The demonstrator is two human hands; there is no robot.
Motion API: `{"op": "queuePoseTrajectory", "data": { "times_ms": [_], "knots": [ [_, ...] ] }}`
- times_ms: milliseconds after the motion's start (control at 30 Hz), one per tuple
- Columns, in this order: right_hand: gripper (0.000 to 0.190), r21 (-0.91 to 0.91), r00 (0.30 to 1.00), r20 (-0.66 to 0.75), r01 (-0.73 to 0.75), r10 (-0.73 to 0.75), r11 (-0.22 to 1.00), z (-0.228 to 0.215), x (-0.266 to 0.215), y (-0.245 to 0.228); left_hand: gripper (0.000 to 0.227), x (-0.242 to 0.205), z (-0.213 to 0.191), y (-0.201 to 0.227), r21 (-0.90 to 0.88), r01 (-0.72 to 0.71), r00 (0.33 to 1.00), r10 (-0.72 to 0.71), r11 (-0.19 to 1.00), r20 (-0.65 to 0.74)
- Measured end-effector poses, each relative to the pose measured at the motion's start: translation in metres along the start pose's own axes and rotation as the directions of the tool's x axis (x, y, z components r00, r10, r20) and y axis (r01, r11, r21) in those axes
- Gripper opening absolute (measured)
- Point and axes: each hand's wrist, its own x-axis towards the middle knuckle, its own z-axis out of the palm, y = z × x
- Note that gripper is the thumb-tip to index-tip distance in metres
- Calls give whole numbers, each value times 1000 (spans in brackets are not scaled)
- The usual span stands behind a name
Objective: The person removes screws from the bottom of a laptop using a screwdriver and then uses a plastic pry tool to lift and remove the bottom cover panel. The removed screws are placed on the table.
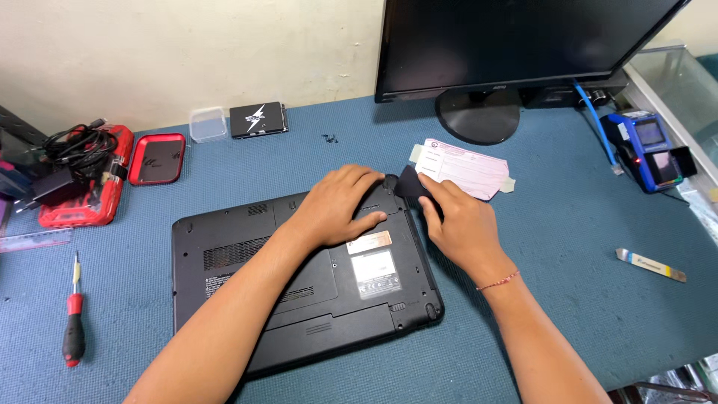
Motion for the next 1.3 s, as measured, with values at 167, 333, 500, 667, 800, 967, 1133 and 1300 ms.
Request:
{"op": "queuePoseTrajectory", "data": {
  "times_ms": [167, 333, 500, 667, 800, 967, 1133, 1300],
  "knots": [
    [30, -162, 999, -38, 4, -11, 987, -2, -5, -20, 60, -2, 3, 3, 34, 1, 1000, -1, 999, -6],
    [34, -446, 998, -41, 30, -54, 895, 10, -6, -44, 60, -2, 4, 7, 42, 17, 1000, -18, 999, 1],
    [39, -305, 999, 13, -28, 33, 952, 1, 3, -51, 64, -2, 5, 11, 68, 27, 1000, -26, 997, -10],
    [35, 211, 970, 140, -227, 200, 951, 12, 9, -1, 66, -3, 0, 15, 46, 40, 998, -37, 998, -51],
    [32, 399, 956, 159, -291, 246, 870, 19, 11, 11, 65, -3, -1, 15, -7, 50, 997, -50, 999, -65],
    [32, 469, 938, 190, -347, 290, 812, 23, 15, 13, 66, -2, -1, 15, -66, 80, 994, -85, 995, -68],
    [32, 480, 936, 203, -352, 288, 804, 17, 19, 6, 66, 2, 6, 14, -119, 126, 987, -137, 985, -89],
    [31, 253, 949, 155, -307, 275, 918, 2, 21, -5, 71, 3, 11, 13, -121, 132, 978, -149, 984, -149]
  ]
}}
